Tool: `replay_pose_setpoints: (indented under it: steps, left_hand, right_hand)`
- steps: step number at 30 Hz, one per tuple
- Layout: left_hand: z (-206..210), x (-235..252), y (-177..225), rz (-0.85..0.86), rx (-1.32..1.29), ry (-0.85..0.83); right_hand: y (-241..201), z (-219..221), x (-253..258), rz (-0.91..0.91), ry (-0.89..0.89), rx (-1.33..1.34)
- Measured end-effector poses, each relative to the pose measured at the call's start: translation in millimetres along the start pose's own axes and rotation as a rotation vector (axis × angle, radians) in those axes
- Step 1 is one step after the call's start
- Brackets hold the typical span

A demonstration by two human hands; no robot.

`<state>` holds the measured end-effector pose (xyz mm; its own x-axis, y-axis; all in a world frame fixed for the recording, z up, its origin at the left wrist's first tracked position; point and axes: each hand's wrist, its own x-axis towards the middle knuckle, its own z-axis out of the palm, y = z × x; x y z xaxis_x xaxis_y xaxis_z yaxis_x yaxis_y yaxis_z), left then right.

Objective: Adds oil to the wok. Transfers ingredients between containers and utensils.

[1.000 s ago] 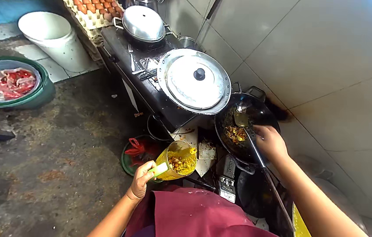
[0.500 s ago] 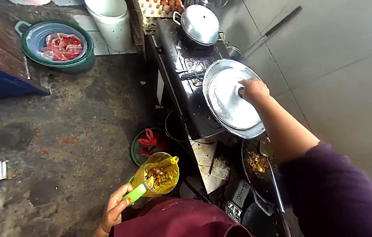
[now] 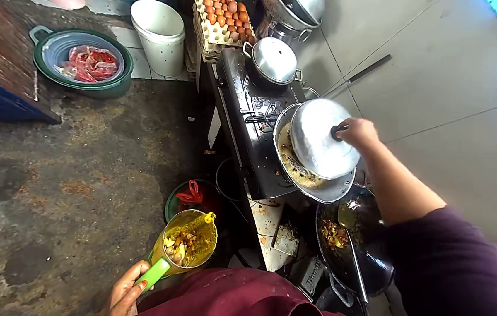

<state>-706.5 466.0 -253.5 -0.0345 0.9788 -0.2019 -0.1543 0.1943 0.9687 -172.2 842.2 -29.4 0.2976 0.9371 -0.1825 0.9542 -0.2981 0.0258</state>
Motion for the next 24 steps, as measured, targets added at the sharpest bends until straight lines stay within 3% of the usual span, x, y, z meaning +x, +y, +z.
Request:
replay_pose_setpoints:
  steps: [3, 6, 15, 19, 24]
  left_hand:
    - [2.3, 6.3, 0.2, 0.029, -0.039, -0.029]
    - [7.8, 9.7, 1.7, 0.003, -0.067, -0.032]
    - [19.2, 18.6, 9.5, 0.013, -0.120, -0.069]
    - [23.5, 30.9, 11.7, 0.011, -0.105, -0.173]
    - [37.6, 51.8, 16.3, -0.012, -0.108, -0.301]
  right_hand:
    - [13.4, -37.1, 9.0, 0.065, 0.043, 0.014]
    - [13.7, -44.5, 7.7, 0.109, 0.030, 0.032]
    - [-2.5, 40.1, -25.0, 0.011, -0.006, 0.160]
    - [3.5, 35.5, -74.1, -0.072, 0.095, 0.243]
    - [43.4, 58.4, -197.3, -0.181, 0.092, 0.327]
